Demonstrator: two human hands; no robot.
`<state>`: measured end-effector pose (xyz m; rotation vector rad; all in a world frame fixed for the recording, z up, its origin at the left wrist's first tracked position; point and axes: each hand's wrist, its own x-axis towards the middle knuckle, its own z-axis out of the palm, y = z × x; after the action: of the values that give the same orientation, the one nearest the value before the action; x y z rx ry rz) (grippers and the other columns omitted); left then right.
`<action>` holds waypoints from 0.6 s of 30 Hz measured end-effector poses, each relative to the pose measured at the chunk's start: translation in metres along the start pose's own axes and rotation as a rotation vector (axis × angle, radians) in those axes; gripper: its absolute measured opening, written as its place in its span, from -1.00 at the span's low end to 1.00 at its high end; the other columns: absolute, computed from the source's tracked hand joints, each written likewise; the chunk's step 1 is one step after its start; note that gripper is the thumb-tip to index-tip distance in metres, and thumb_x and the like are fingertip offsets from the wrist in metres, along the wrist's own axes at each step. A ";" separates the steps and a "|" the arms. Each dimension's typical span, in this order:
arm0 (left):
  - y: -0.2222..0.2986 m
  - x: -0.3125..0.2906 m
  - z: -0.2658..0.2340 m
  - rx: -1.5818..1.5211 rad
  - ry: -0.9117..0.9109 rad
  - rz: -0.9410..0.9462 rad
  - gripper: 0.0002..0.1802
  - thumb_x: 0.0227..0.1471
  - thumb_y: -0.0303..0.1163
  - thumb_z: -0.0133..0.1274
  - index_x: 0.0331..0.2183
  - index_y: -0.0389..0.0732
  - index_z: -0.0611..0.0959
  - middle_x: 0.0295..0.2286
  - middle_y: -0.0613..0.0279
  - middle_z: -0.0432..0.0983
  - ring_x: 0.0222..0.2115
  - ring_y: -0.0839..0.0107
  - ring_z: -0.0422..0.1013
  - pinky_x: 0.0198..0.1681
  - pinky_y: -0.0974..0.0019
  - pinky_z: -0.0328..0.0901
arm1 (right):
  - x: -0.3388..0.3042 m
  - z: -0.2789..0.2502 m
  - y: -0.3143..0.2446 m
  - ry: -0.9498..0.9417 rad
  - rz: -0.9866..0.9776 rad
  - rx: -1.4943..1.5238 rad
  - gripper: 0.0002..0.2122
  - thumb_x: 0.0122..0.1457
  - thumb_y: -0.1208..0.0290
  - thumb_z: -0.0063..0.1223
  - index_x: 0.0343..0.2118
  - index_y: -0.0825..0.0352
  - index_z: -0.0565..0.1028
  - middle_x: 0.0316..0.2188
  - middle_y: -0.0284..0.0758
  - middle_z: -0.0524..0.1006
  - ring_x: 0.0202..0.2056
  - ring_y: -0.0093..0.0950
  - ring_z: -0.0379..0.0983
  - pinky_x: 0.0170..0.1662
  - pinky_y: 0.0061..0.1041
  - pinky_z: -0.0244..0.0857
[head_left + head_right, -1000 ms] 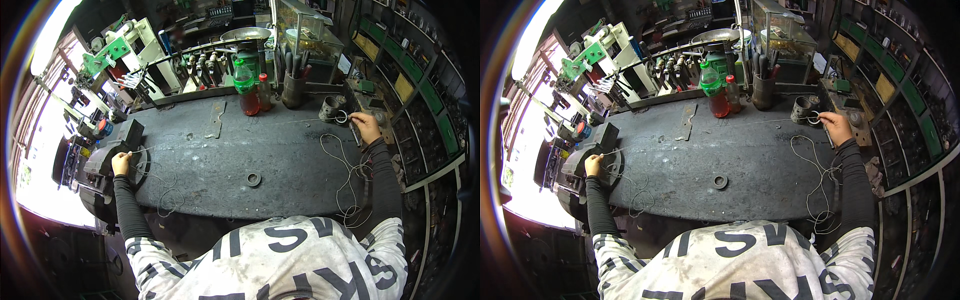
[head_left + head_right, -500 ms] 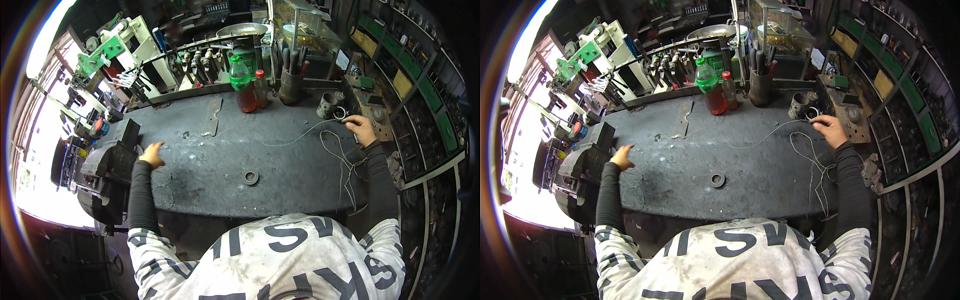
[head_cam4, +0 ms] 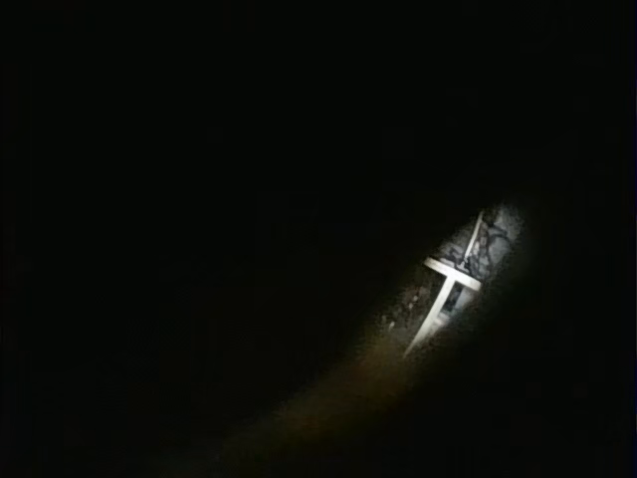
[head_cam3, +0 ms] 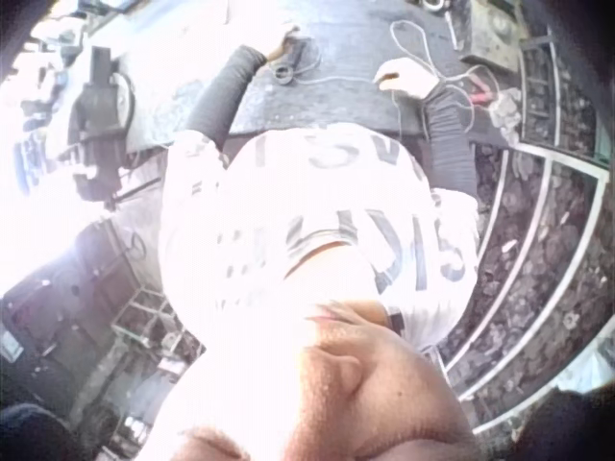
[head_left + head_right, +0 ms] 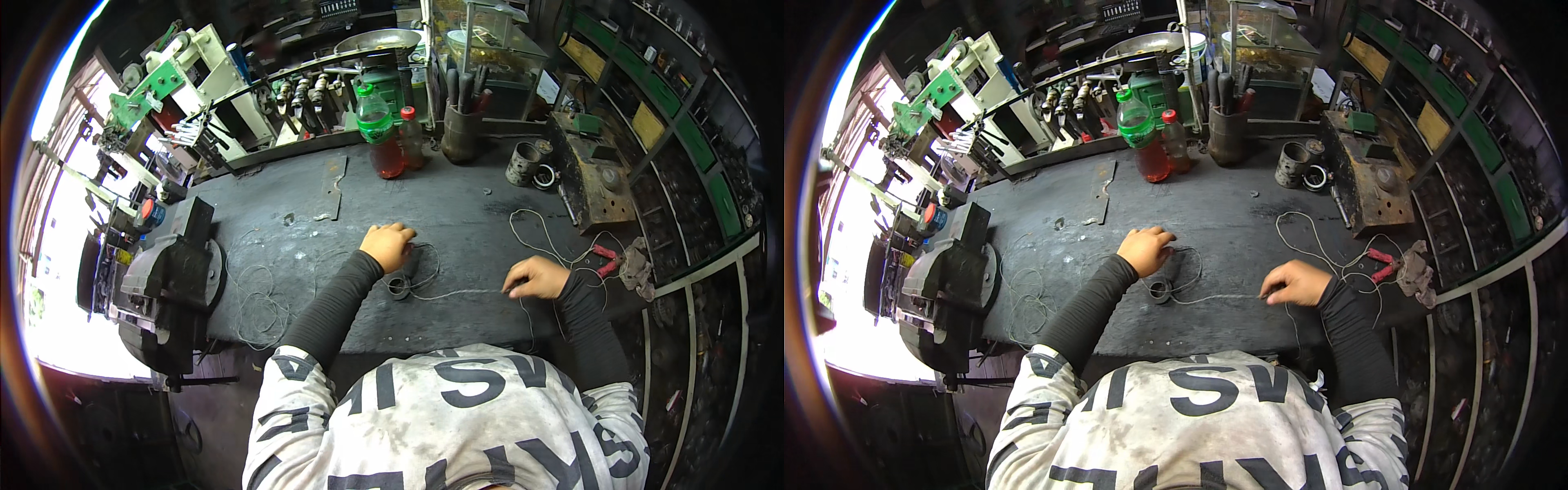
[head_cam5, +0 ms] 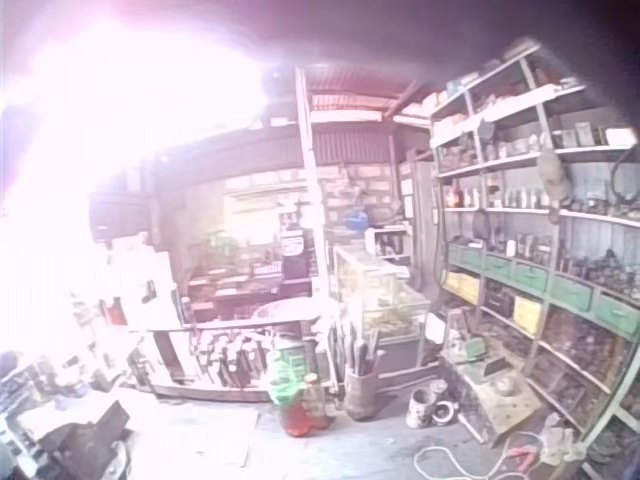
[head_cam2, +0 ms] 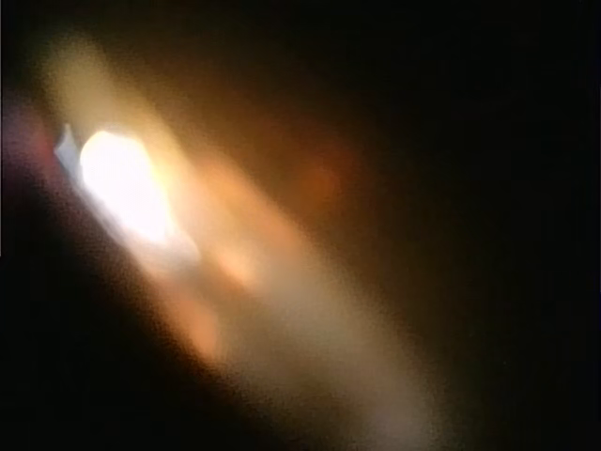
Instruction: The person coils a length of thin wire by hand around their fingers, then secures the bundle with a twist tie. They move to a wall tool rack and hang the coiled wire, then return to the workbench to handle a metal part and a small green tool.
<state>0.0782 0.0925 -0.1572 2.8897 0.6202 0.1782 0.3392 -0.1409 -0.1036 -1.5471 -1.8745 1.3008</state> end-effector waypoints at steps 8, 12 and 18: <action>0.044 -0.014 0.029 -0.131 -0.106 -0.156 -0.60 -0.08 -0.05 0.09 -0.44 -0.24 0.60 -0.44 0.00 0.55 -0.38 0.07 0.50 -0.32 0.11 0.39 | 0.015 0.068 0.012 -0.120 0.057 0.047 -0.76 0.00 0.48 0.14 -0.22 0.35 0.51 -0.35 -0.26 0.56 -0.32 -0.46 0.46 -0.20 -0.49 0.31; 0.051 -0.005 0.055 -0.080 -0.176 -0.166 -0.69 -0.09 -0.15 0.09 -0.41 -0.22 0.60 -0.44 0.00 0.55 -0.37 0.06 0.49 -0.32 0.08 0.38 | 0.025 0.092 0.008 -0.164 0.019 0.084 -0.75 0.02 0.43 0.15 -0.21 0.34 0.50 -0.43 -0.26 0.53 -0.36 -0.43 0.44 -0.25 -0.48 0.29; 0.062 -0.018 -0.007 -0.526 0.269 -0.223 -0.88 -0.03 -0.46 0.07 -0.40 -0.31 0.55 -0.51 -0.04 0.51 -0.47 0.14 0.47 -0.39 0.20 0.32 | 0.040 0.094 0.008 0.339 -0.243 0.103 -0.78 0.11 0.41 0.07 -0.19 0.34 0.48 -0.39 -0.32 0.45 -0.36 -0.46 0.38 -0.23 -0.48 0.29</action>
<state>0.0848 0.0303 -0.1399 2.2901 0.7930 0.6052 0.2591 -0.1426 -0.1676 -1.3410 -1.6895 0.9456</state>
